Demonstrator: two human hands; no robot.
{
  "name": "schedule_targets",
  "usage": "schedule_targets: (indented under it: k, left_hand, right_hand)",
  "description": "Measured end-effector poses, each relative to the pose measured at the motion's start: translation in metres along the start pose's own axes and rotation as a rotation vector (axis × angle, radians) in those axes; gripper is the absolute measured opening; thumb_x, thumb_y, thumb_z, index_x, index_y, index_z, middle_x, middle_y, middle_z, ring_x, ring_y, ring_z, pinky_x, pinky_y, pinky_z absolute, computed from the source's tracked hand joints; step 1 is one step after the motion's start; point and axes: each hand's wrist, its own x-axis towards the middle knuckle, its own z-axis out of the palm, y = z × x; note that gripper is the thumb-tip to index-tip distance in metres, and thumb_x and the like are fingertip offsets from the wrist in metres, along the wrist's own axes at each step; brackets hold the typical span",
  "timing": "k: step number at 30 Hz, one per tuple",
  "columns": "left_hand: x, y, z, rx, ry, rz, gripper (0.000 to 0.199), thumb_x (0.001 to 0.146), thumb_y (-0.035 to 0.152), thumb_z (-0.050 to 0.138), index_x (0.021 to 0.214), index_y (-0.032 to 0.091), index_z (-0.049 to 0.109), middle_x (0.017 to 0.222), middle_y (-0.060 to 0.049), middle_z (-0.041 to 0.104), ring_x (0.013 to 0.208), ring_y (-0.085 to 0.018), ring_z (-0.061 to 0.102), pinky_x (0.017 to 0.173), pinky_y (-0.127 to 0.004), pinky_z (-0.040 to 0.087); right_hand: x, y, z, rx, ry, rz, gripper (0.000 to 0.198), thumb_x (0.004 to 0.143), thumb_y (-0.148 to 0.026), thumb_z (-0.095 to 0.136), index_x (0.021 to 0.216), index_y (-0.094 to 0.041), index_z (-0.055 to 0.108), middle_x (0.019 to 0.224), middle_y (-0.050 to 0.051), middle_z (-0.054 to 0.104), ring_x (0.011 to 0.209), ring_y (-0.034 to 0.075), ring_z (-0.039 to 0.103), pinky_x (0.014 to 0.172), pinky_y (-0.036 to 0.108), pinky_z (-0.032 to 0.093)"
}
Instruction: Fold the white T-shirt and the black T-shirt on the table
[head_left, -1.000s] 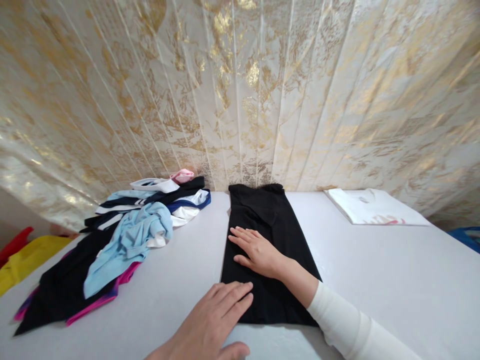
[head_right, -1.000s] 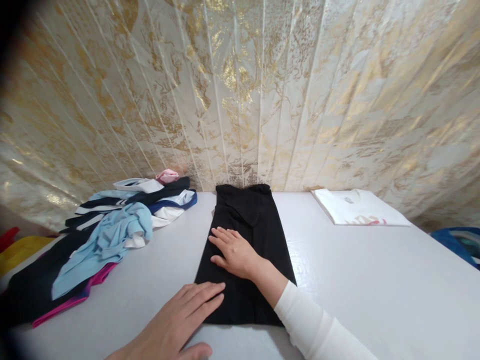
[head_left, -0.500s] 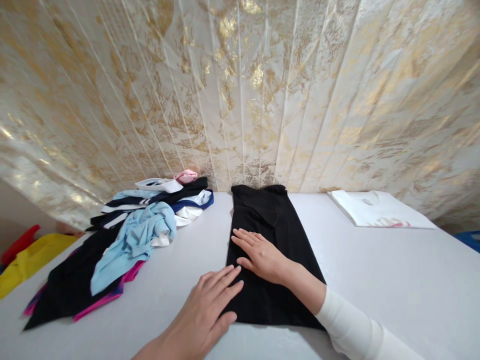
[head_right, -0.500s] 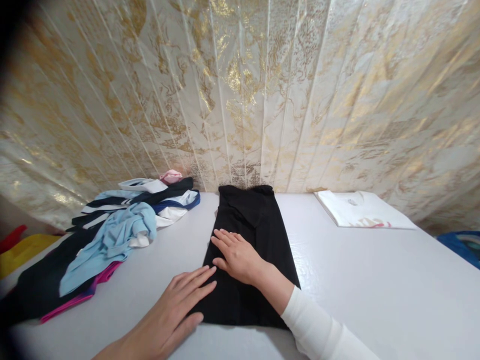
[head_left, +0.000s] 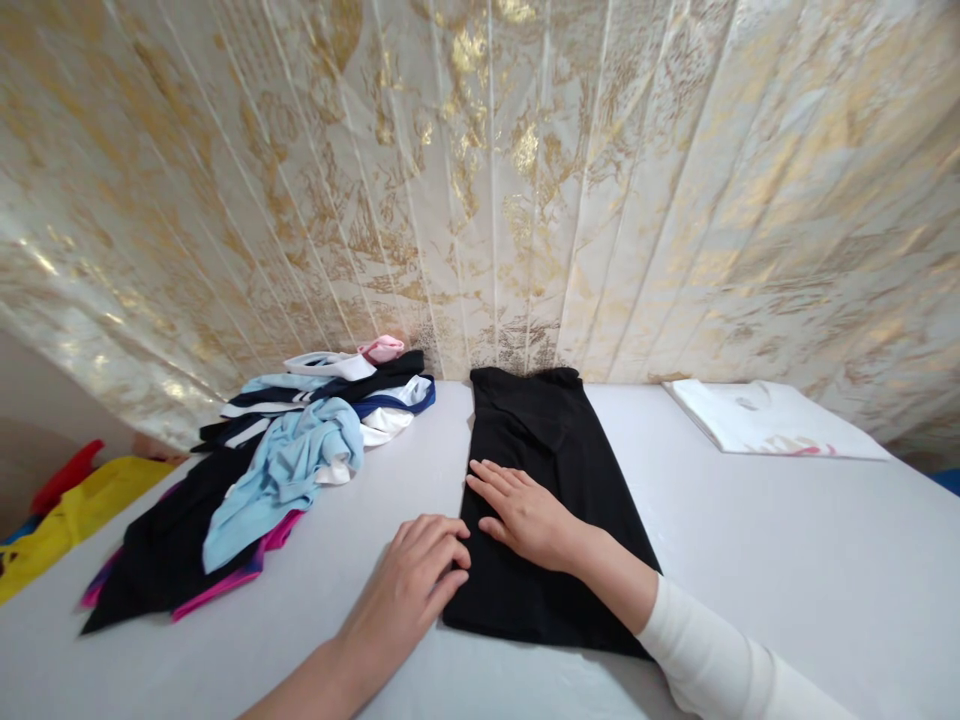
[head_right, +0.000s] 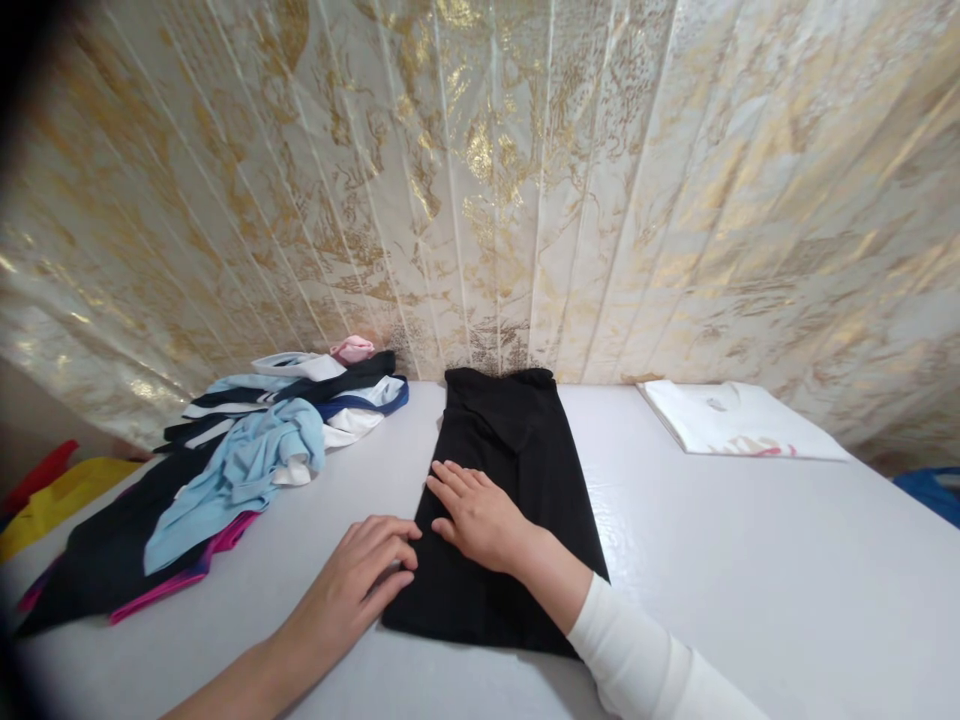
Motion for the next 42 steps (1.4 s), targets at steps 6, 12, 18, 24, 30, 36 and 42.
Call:
schedule_targets:
  k: [6,12,18,24,30,36,42]
  left_hand:
    - [-0.002,0.019,-0.003,-0.119,0.011,0.212,0.013,0.095,0.009,0.046,0.09,0.02,0.051,0.093,-0.002,0.059,0.086,-0.016,0.051,0.079,-0.031,0.037]
    - [-0.001,0.021,-0.005,-0.086,-0.091,0.259,0.014,0.095,0.01,0.047,0.09,0.02,0.056,0.095,-0.003,0.058,0.087,-0.017,0.05,0.078,-0.03,0.038]
    - [-0.001,0.017,0.0,-0.098,-0.058,0.319,0.026,0.098,0.009,0.034,0.09,0.019,0.057,0.091,-0.005,0.058,0.081,-0.016,0.05,0.074,-0.029,0.038]
    - [-0.002,0.019,-0.001,-0.06,-0.026,0.335,0.031,0.096,0.008,0.033,0.093,0.02,0.061,0.091,-0.006,0.058,0.079,-0.016,0.05,0.069,-0.028,0.039]
    - [-0.002,0.024,-0.005,-0.039,-0.043,0.301,0.032,0.09,0.003,0.038,0.103,0.022,0.061,0.095,-0.006,0.059,0.081,-0.018,0.052,0.07,-0.03,0.041]
    - [-0.002,0.026,-0.006,-0.038,-0.08,0.355,0.032,0.084,0.001,0.042,0.101,0.022,0.061,0.095,-0.006,0.058,0.082,-0.018,0.052,0.069,-0.031,0.039]
    - [-0.002,0.024,-0.006,0.009,-0.076,0.302,0.035,0.085,-0.001,0.042,0.106,0.021,0.06,0.096,-0.006,0.057,0.082,-0.018,0.051,0.07,-0.031,0.039]
  right_hand:
    - [0.0,0.001,0.002,0.022,0.006,-0.006,0.054,0.094,-0.031,0.048,0.144,-0.013,0.039,0.153,0.012,0.031,0.142,0.025,0.027,0.112,0.044,0.031]
    - [0.0,0.004,0.004,0.062,0.029,-0.01,0.052,0.094,-0.031,0.048,0.143,-0.017,0.039,0.153,0.011,0.032,0.142,0.024,0.027,0.112,0.045,0.031]
    - [0.0,0.004,0.003,0.043,0.015,-0.011,0.053,0.094,-0.032,0.047,0.144,-0.015,0.039,0.154,0.01,0.032,0.142,0.024,0.027,0.112,0.044,0.031]
    - [0.004,0.014,0.006,-0.007,0.055,0.106,0.057,0.094,-0.034,0.048,0.145,-0.012,0.036,0.153,0.014,0.03,0.141,0.026,0.028,0.112,0.045,0.031]
    - [0.004,0.016,0.007,-0.003,0.07,0.105,0.056,0.094,-0.034,0.048,0.145,-0.013,0.037,0.153,0.014,0.031,0.141,0.026,0.028,0.112,0.045,0.032]
    - [0.004,0.017,0.006,-0.011,0.052,0.103,0.058,0.094,-0.035,0.049,0.144,-0.01,0.037,0.153,0.014,0.03,0.141,0.027,0.028,0.112,0.044,0.031]
    - [0.004,0.017,0.004,-0.025,0.046,0.099,0.058,0.094,-0.033,0.049,0.144,-0.007,0.037,0.154,0.014,0.029,0.141,0.027,0.029,0.112,0.044,0.032]
